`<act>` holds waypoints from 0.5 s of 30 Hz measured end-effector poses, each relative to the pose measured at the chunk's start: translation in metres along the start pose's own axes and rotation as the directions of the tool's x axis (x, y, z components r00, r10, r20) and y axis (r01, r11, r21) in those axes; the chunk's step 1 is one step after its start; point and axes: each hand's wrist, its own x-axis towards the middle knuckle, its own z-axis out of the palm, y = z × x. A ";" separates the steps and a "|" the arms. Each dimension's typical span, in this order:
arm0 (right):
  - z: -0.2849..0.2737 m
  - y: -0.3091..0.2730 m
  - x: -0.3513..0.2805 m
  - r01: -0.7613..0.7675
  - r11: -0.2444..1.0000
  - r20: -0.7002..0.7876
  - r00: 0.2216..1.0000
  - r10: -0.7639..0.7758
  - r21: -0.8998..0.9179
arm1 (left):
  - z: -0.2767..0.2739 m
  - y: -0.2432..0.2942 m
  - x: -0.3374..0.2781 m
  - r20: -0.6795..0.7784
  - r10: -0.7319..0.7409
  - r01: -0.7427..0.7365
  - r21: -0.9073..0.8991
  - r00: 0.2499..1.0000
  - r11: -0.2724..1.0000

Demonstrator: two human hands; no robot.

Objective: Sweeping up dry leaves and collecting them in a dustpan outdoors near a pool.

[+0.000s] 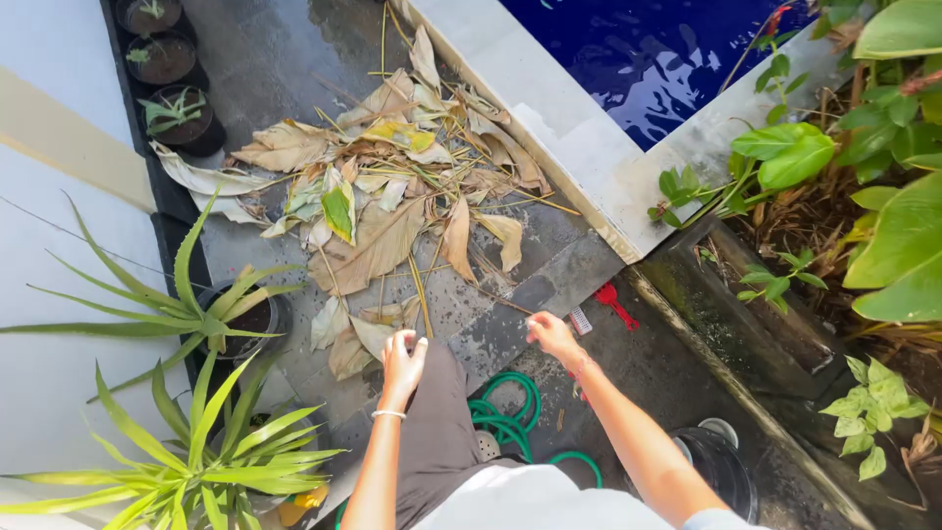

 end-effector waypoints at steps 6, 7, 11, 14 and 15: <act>0.095 -0.209 0.132 0.166 0.979 0.437 0.894 -0.098 -0.121 | 0.005 -0.019 0.139 0.159 -0.221 0.261 -0.310 0.962 0.914; 0.114 -0.218 0.167 0.191 0.976 0.444 0.887 -0.125 -0.108 | 0.021 -0.049 0.154 0.136 -0.209 0.241 -0.302 0.968 0.922; 0.153 -0.295 0.349 0.014 1.000 0.431 0.902 -0.011 -0.004 | 0.036 -0.128 0.296 0.246 -0.330 0.398 -0.316 0.911 0.861; 0.115 -0.375 0.394 -0.267 0.922 0.320 0.932 0.173 0.279 | 0.018 -0.124 0.374 0.256 -0.441 0.501 -0.265 0.860 0.824; 0.110 -0.415 0.398 -0.362 0.780 0.228 0.931 0.284 0.510 | -0.004 -0.125 0.406 0.236 -0.447 0.498 -0.248 0.863 0.831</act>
